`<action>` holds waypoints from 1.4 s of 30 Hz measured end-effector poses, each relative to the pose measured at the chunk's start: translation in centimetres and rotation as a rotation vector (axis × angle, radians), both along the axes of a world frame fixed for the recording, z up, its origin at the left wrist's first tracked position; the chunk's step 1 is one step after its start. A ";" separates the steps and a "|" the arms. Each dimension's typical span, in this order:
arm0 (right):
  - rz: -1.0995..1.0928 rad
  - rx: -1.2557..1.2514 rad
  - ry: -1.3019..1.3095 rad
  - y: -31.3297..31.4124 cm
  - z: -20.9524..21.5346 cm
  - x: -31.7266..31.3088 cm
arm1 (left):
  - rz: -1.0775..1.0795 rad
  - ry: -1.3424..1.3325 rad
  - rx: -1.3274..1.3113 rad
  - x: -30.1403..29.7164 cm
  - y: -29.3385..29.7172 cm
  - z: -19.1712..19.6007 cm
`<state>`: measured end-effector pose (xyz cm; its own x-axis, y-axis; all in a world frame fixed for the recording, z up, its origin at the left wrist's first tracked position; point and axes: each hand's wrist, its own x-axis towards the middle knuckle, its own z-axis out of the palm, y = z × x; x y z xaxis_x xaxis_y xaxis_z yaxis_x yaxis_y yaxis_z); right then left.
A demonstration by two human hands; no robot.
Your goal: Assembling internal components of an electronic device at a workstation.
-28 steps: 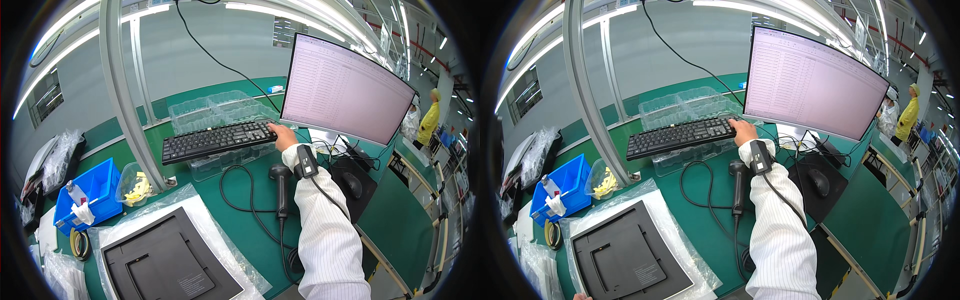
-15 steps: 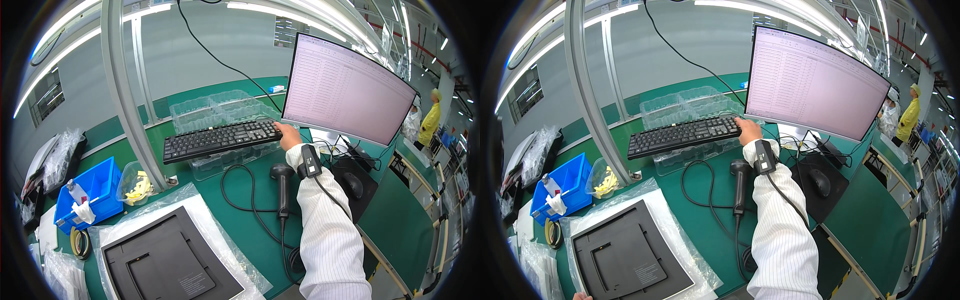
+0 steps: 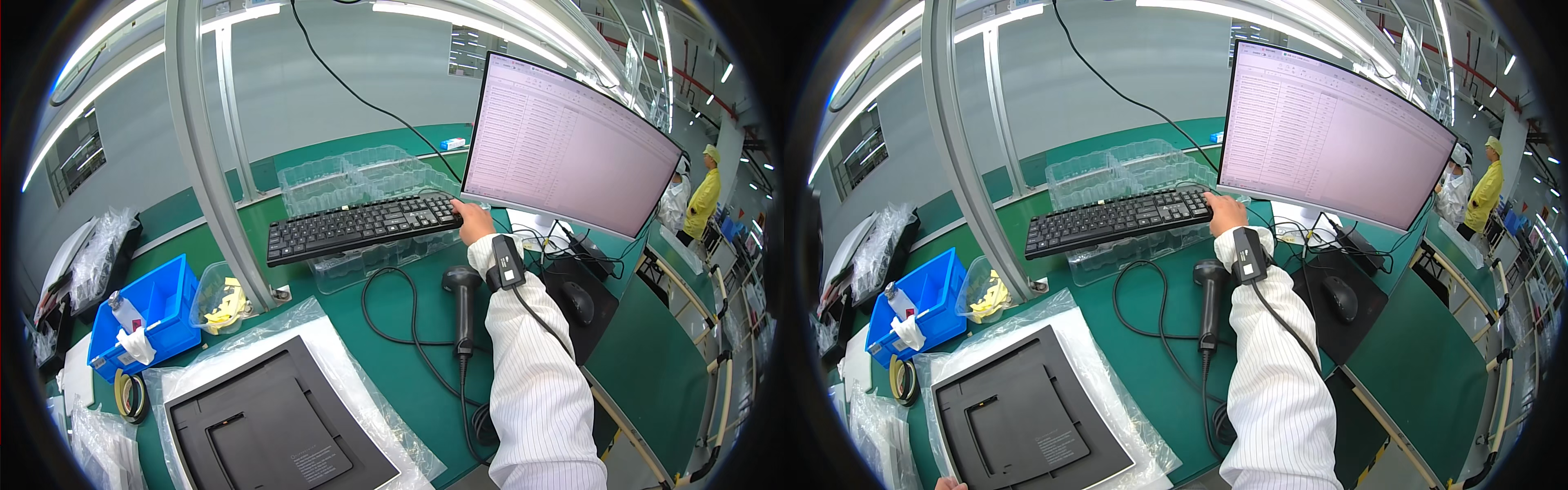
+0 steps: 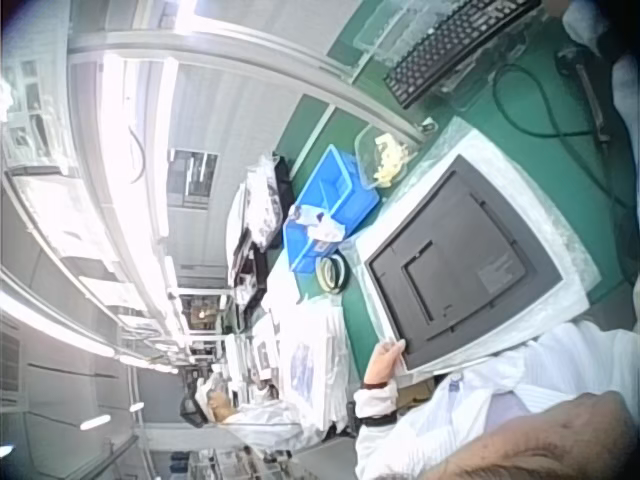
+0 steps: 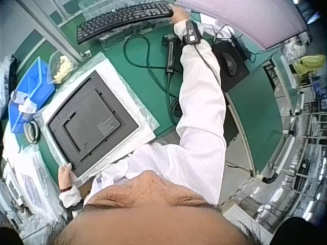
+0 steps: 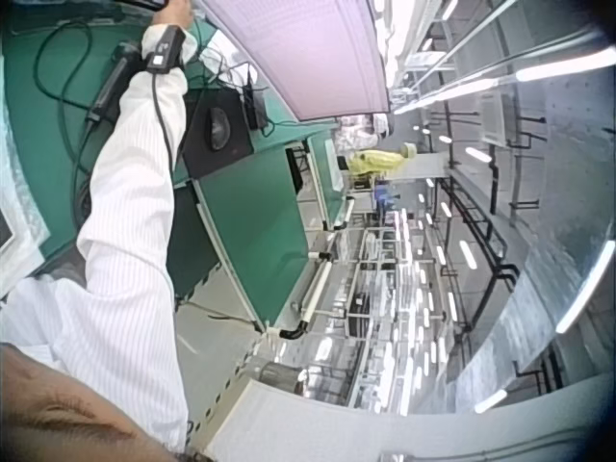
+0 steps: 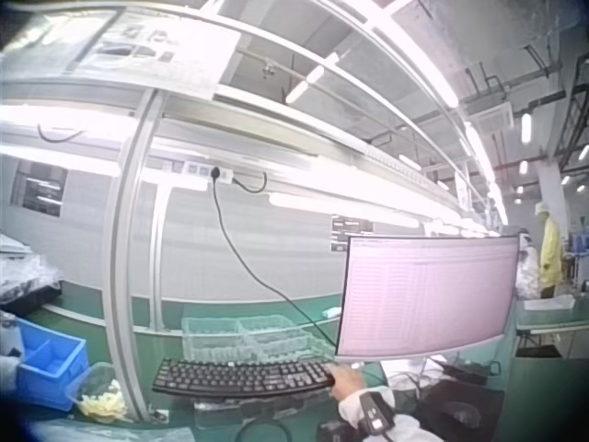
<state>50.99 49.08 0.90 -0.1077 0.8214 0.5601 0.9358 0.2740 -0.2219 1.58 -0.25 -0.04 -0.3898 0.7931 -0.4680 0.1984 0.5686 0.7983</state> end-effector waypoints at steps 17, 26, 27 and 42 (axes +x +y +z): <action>0.071 -0.014 -0.082 0.7 0.4 -3.0 | 0.045 -0.039 0.014 0.8 0.3 0.8; 0.068 -0.050 -0.081 1.0 0.5 -3.2 | 0.016 0.020 0.023 0.3 0.1 0.2; 0.068 -0.049 -0.081 1.0 0.5 -3.2 | 0.016 0.021 0.024 0.3 0.1 0.3; 0.059 -0.052 -0.081 1.1 0.4 -3.3 | 0.039 -0.013 -0.012 -0.3 -0.3 0.0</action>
